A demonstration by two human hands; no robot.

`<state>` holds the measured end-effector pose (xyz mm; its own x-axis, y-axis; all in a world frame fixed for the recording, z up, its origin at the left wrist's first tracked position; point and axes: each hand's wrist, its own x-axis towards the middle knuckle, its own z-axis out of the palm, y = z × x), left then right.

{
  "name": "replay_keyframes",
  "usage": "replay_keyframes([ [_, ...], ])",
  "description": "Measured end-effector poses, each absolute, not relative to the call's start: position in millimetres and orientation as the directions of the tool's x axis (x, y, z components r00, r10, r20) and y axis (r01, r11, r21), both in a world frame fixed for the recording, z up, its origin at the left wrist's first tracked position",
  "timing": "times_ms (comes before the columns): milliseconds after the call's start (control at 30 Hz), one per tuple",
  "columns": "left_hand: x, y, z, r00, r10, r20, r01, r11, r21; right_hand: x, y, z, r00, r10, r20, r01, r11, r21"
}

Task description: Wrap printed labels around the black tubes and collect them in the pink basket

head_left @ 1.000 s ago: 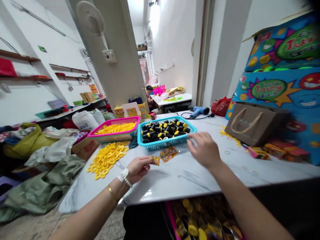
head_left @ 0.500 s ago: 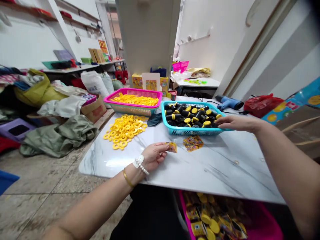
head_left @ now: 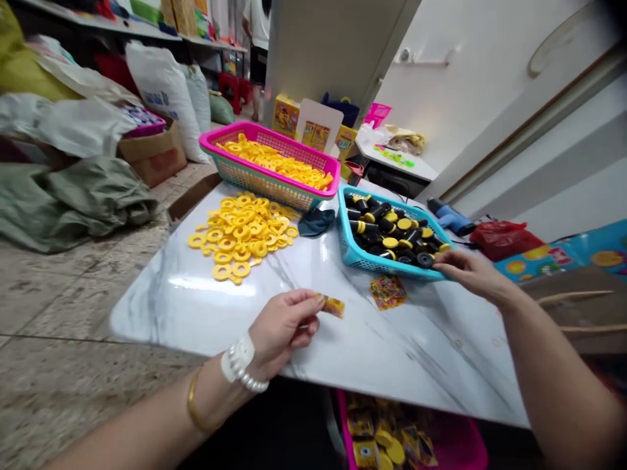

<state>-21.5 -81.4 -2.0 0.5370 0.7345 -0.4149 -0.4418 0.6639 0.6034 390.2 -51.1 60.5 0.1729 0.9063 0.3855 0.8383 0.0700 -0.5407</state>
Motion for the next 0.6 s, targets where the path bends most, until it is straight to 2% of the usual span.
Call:
replay_keyframes([
  [100, -26.6, -82.3, -8.6, 0.567, 0.712, -0.413, -0.446, 0.687, 0.573, 389.7, -42.7, 71.5, 0.056, 0.995, 0.078, 0.831, -0.003, -0.556],
  [133, -27.1, -82.0, -9.8, 0.584, 0.701, -0.409, -0.445, 0.699, 0.561, 389.4, -39.6, 74.8, 0.044, 0.999, 0.024, 0.827, -0.023, -0.561],
  [367, -25.2, -76.8, -8.3, 0.609, 0.685, -0.400, -0.447, 0.713, 0.541, 383.6, -10.3, 78.6, -0.104, 0.994, -0.038, 0.855, 0.070, -0.513],
  [433, -25.7, -77.1, -6.8, 0.607, 0.689, -0.396, -0.450, 0.709, 0.544, 376.1, -8.2, 74.2, -0.011, 1.000, 0.014, 0.843, 0.017, -0.538],
  [500, -26.2, -79.3, -5.3, 0.583, 0.709, -0.396, -0.473, 0.693, 0.544, 360.4, -15.9, 69.1, 0.139, 0.976, 0.167, 0.777, -0.003, -0.630],
  [533, -26.2, -81.1, -4.6, 0.563, 0.724, -0.399, -0.490, 0.681, 0.545, 349.0, -24.2, 66.6, 0.203, 0.943, 0.264, 0.725, 0.036, -0.688],
  [600, -25.0, -85.5, -3.5, 0.514, 0.755, -0.407, -0.517, 0.651, 0.556, 320.3, -48.9, 61.6, 0.259, 0.864, 0.431, 0.592, 0.211, -0.778],
])
